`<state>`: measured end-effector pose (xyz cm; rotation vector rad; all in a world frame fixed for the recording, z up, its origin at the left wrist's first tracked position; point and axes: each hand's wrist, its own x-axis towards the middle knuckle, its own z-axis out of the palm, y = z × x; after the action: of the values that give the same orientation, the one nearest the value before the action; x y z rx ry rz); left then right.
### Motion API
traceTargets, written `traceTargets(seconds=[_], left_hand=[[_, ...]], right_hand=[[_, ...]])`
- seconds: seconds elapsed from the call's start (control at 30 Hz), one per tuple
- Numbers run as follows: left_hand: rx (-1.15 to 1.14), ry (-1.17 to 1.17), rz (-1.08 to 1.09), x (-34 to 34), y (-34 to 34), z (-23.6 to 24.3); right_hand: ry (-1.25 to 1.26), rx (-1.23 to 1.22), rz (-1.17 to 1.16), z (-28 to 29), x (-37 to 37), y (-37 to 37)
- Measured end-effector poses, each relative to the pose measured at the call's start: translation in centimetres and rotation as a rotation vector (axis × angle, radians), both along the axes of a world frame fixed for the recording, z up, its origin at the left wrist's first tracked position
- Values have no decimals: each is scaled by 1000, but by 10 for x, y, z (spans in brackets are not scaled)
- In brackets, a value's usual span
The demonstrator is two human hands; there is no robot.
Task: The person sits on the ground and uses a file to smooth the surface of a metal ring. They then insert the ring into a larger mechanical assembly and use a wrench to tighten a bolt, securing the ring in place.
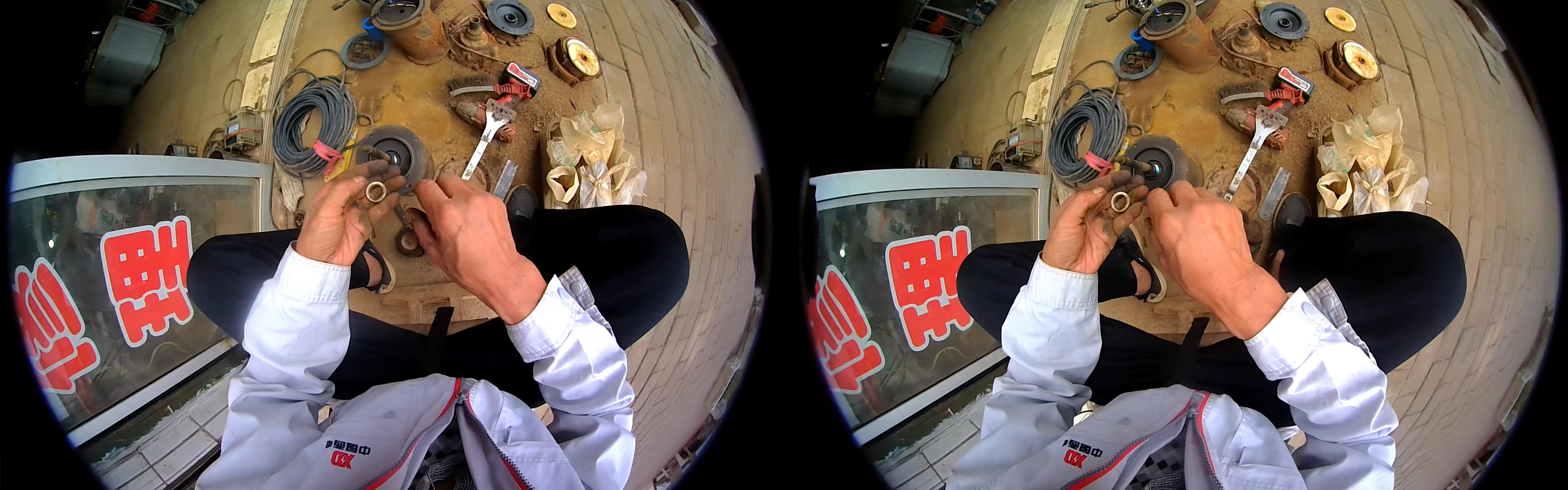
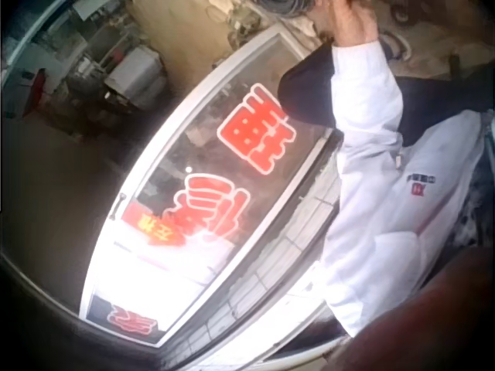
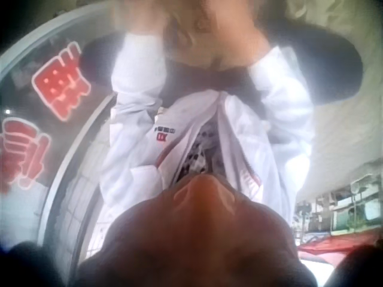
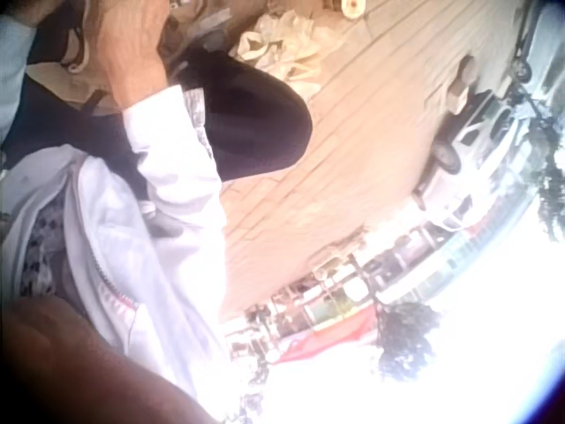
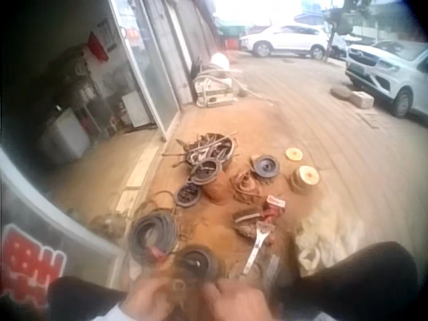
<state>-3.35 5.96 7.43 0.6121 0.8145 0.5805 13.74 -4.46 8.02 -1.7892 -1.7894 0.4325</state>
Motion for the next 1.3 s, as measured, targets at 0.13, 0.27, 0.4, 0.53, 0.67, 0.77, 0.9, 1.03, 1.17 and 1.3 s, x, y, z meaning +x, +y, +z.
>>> traceTargets(seconds=[0.13,0.27,0.4,0.53,0.67,0.77,0.9,1.03,1.17,1.3], left_hand=[[-12,-63,-5,11,-6,4],[3,-117,-89,13,-13,4],[10,-78,-118,9,-14,-2],[94,14,-145,3,-15,0],[416,195,-25,-8,-1,43],[676,200,-13,-25,17,91],[990,421,-76,-43,61,119],[995,827,-67,-54,86,103],[1186,930,-173,-49,80,102],[1218,1024,-278,-49,86,97]], right_hand=[[203,0,33,1,2,-3],[224,20,27,-10,-3,-1],[319,-25,0,-15,-5,3],[497,-12,-39,-22,1,16],[718,-213,-402,-65,45,35],[851,-327,-589,-138,73,26],[1007,-447,-830,-238,54,9],[975,-462,-959,-297,34,-1],[1485,-546,-1087,-267,39,6],[1763,-500,-1088,-278,44,4]])
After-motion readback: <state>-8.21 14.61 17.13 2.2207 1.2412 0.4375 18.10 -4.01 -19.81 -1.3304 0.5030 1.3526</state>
